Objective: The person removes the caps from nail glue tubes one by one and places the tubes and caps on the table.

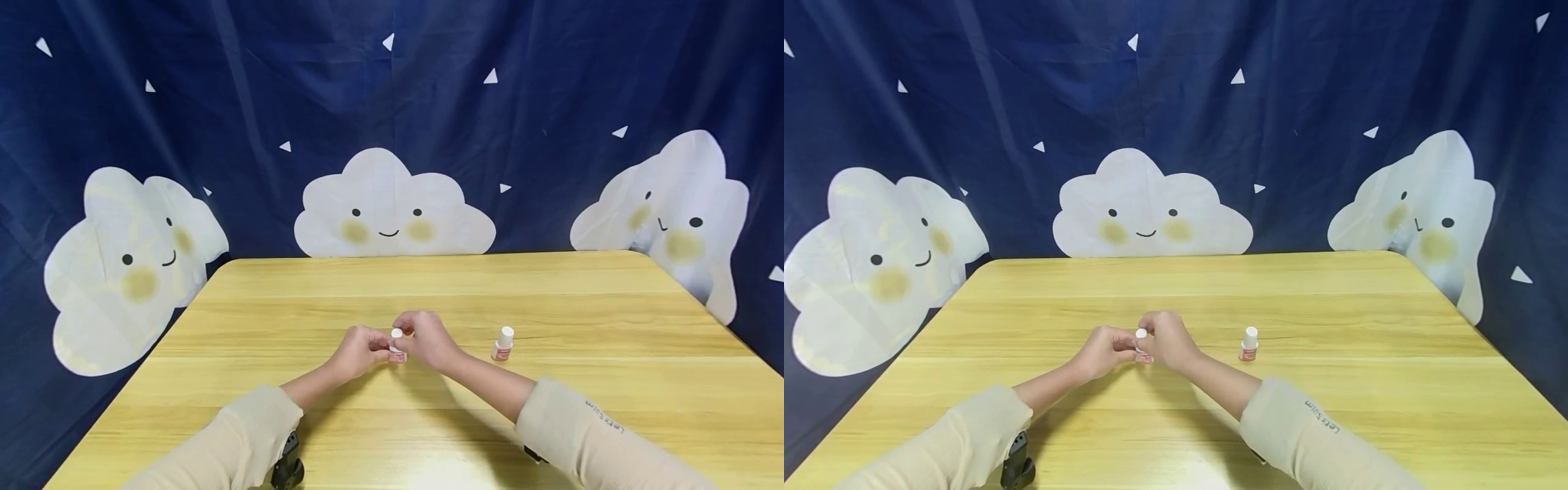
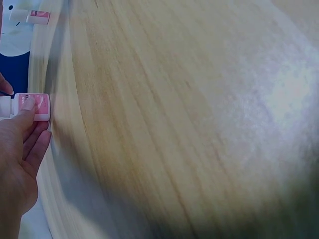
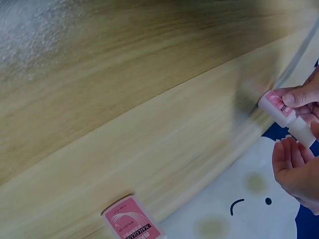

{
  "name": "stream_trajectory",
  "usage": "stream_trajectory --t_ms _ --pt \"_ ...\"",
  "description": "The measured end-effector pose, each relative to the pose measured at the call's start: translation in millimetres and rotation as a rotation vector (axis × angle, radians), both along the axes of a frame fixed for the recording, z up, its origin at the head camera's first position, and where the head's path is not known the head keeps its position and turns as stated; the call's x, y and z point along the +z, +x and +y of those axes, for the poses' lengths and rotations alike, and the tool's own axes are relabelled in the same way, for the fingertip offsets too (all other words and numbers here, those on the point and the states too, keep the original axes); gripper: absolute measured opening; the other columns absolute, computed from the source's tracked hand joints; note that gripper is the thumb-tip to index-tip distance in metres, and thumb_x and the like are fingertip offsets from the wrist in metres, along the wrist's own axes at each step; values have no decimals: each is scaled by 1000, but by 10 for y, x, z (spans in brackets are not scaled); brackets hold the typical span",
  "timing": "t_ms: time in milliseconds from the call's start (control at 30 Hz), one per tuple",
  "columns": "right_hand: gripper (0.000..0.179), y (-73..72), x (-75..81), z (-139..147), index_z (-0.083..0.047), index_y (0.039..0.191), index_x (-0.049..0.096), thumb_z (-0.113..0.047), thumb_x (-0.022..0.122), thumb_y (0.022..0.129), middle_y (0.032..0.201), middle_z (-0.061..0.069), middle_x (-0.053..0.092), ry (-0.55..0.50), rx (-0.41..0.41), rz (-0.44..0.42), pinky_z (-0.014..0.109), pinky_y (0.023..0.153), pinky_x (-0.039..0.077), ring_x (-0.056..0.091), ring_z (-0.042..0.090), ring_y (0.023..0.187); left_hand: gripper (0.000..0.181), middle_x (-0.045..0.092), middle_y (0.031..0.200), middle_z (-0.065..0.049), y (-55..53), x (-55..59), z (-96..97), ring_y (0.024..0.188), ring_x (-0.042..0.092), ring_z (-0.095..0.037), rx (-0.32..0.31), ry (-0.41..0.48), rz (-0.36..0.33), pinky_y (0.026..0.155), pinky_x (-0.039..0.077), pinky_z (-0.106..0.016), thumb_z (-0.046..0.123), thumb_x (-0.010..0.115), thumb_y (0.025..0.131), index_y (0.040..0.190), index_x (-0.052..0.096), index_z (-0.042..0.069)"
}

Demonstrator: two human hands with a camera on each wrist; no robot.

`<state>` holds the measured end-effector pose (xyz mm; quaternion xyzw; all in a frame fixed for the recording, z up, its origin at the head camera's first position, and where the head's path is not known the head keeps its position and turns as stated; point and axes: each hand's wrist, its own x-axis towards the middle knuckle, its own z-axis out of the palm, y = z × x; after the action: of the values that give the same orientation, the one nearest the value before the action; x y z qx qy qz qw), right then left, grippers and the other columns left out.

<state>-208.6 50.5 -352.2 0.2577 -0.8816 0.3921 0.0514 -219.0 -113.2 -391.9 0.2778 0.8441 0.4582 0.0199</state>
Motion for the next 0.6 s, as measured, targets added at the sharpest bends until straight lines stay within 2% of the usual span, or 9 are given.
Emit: stream_trajectory --t_ms 167,600 --pt "4 4 1 -11 2 79 67 0 70 78 73 8 69 -11 -20 -27 15 58 50 61 11 67 13 72 85 -18 5 4 0 77 71 -24 5 0 -4 66 55 -15 -1 69 79 91 71 -6" --pt "10 -19 45 50 3 87 70 6 61 82 85 11 70 26 105 -30 14 62 51 63 15 77 13 72 84 -17 0 -1 -5 78 71 -23 0 8 -27 64 55 -15 3 71 79 88 72 -5"
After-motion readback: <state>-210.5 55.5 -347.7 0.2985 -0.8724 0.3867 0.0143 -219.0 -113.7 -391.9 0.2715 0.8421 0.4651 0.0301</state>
